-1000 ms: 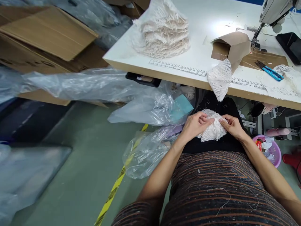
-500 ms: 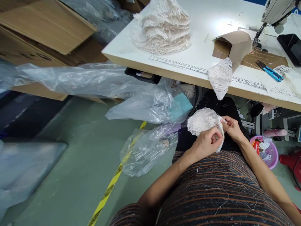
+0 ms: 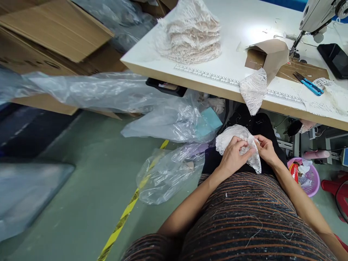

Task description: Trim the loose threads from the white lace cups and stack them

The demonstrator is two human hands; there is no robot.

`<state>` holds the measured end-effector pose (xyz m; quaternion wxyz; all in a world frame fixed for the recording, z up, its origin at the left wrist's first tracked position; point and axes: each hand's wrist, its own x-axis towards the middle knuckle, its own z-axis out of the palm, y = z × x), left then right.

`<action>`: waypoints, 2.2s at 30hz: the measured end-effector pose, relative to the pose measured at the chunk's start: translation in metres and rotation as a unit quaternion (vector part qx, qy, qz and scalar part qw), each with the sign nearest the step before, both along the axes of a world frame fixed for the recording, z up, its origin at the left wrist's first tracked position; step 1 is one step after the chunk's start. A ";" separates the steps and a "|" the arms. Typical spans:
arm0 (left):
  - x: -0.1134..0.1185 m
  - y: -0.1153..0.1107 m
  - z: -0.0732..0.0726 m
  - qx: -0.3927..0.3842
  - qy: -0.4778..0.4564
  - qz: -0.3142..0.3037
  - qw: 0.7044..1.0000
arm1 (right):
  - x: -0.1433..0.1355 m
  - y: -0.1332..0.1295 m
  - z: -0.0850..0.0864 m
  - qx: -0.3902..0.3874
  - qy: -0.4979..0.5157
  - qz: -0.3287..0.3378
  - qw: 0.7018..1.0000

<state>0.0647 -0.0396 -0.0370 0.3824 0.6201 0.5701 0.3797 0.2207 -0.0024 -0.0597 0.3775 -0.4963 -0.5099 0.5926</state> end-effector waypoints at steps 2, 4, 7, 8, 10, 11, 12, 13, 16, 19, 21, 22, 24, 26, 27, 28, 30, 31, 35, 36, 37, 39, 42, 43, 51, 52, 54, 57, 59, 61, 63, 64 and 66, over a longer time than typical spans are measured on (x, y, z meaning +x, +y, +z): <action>-0.002 0.001 0.004 0.000 -0.031 -0.023 0.999 | -0.001 0.000 0.000 0.006 -0.007 -0.008 1.000; -0.007 0.002 0.008 -0.022 -0.096 -0.041 0.994 | -0.002 0.001 0.000 -0.002 -0.009 -0.014 1.000; -0.023 0.009 0.009 -0.132 -0.209 -0.049 0.968 | -0.001 0.001 -0.001 -0.011 -0.008 -0.017 1.000; -0.030 0.013 0.008 -0.165 -0.229 -0.041 0.958 | 0.000 0.001 -0.001 -0.011 -0.010 -0.017 1.000; -0.045 0.022 0.002 -0.191 -0.234 -0.008 0.953 | 0.001 0.001 -0.001 -0.011 -0.013 -0.015 1.000; -0.052 0.027 -0.002 -0.183 -0.220 0.021 0.958 | 0.001 0.002 0.000 -0.016 -0.011 -0.012 1.000; -0.059 0.031 -0.006 -0.165 -0.199 0.058 0.964 | 0.002 0.002 0.000 -0.023 -0.008 -0.009 1.000; -0.064 0.035 -0.010 -0.140 -0.173 0.096 0.970 | 0.003 0.003 0.001 -0.030 -0.003 -0.005 1.000; -0.073 0.039 -0.013 -0.056 -0.089 0.153 0.983 | 0.005 0.004 0.005 -0.043 0.012 0.002 0.999; -0.072 0.041 -0.004 -0.002 -0.056 0.068 0.996 | 0.004 0.004 0.012 -0.041 0.020 0.016 0.999; -0.067 0.046 0.005 0.018 -0.063 -0.022 0.998 | 0.002 0.003 0.018 -0.033 0.018 0.038 0.999; -0.064 0.049 0.009 0.022 -0.073 -0.065 0.995 | 0.001 0.002 0.022 -0.026 0.017 0.052 0.998; -0.059 0.057 0.014 0.012 -0.100 -0.147 0.984 | 0.000 0.000 0.028 -0.017 0.019 0.077 0.997; -0.055 0.064 0.015 -0.022 -0.120 -0.211 0.970 | -0.001 -0.002 0.032 -0.018 0.032 0.087 0.996; -0.055 0.067 0.014 -0.040 -0.123 -0.230 0.965 | -0.002 -0.002 0.033 -0.022 0.040 0.083 0.996; -0.055 0.068 0.013 -0.055 -0.122 -0.238 0.962 | -0.002 -0.002 0.033 -0.027 0.049 0.075 0.996; -0.057 0.069 0.011 -0.072 -0.114 -0.232 0.963 | -0.003 -0.001 0.029 -0.036 0.060 0.058 0.996; -0.060 0.068 0.010 -0.076 -0.107 -0.221 0.966 | -0.004 0.000 0.027 -0.039 0.060 0.054 0.996; -0.071 0.068 0.010 -0.040 -0.009 -0.142 0.989 | -0.007 0.003 0.020 0.016 -0.040 0.028 0.999; -0.073 0.069 0.011 -0.017 0.022 -0.120 0.992 | -0.007 0.003 0.022 0.054 -0.085 0.011 0.995; -0.074 0.071 0.014 0.006 0.045 -0.102 0.994 | -0.006 0.004 0.026 0.094 -0.126 -0.005 0.988; -0.071 0.076 0.021 0.038 0.053 -0.079 0.995 | -0.002 0.004 0.038 0.163 -0.173 -0.019 0.971; -0.057 0.085 0.037 0.043 -0.005 -0.053 0.998 | 0.006 0.005 0.060 0.217 -0.178 -0.011 0.960; -0.051 0.089 0.042 0.035 -0.033 -0.048 0.998 | 0.007 0.006 0.067 0.222 -0.169 -0.013 0.960; -0.017 0.078 0.076 0.024 -0.101 -0.036 0.994 | -0.010 0.030 0.093 0.173 -0.080 -0.028 0.981; -0.018 0.073 0.076 0.016 -0.090 -0.059 0.994 | -0.013 0.032 0.095 0.178 -0.079 -0.031 0.980; -0.025 0.068 0.073 0.003 -0.084 -0.063 0.994 | -0.016 0.033 0.098 0.194 -0.084 -0.040 0.977; -0.041 0.074 0.063 0.018 -0.157 0.054 0.986 | -0.014 0.029 0.102 0.246 -0.123 -0.043 0.961; -0.048 0.085 0.056 -0.023 -0.237 0.096 0.967 | -0.009 0.025 0.104 0.294 -0.155 -0.023 0.943; -0.048 0.094 0.048 -0.131 -0.313 0.046 0.940 | -0.005 0.022 0.106 0.334 -0.179 0.012 0.925; -0.042 0.099 0.042 -0.226 -0.369 -0.040 0.901 | -0.001 0.020 0.106 0.353 -0.187 0.040 0.916; -0.039 0.100 0.039 -0.250 -0.389 -0.075 0.884 | 0.000 0.019 0.106 0.355 -0.186 0.044 0.915; -0.031 0.100 0.033 -0.264 -0.411 -0.114 0.865 | 0.001 0.018 0.106 0.351 -0.180 0.042 0.918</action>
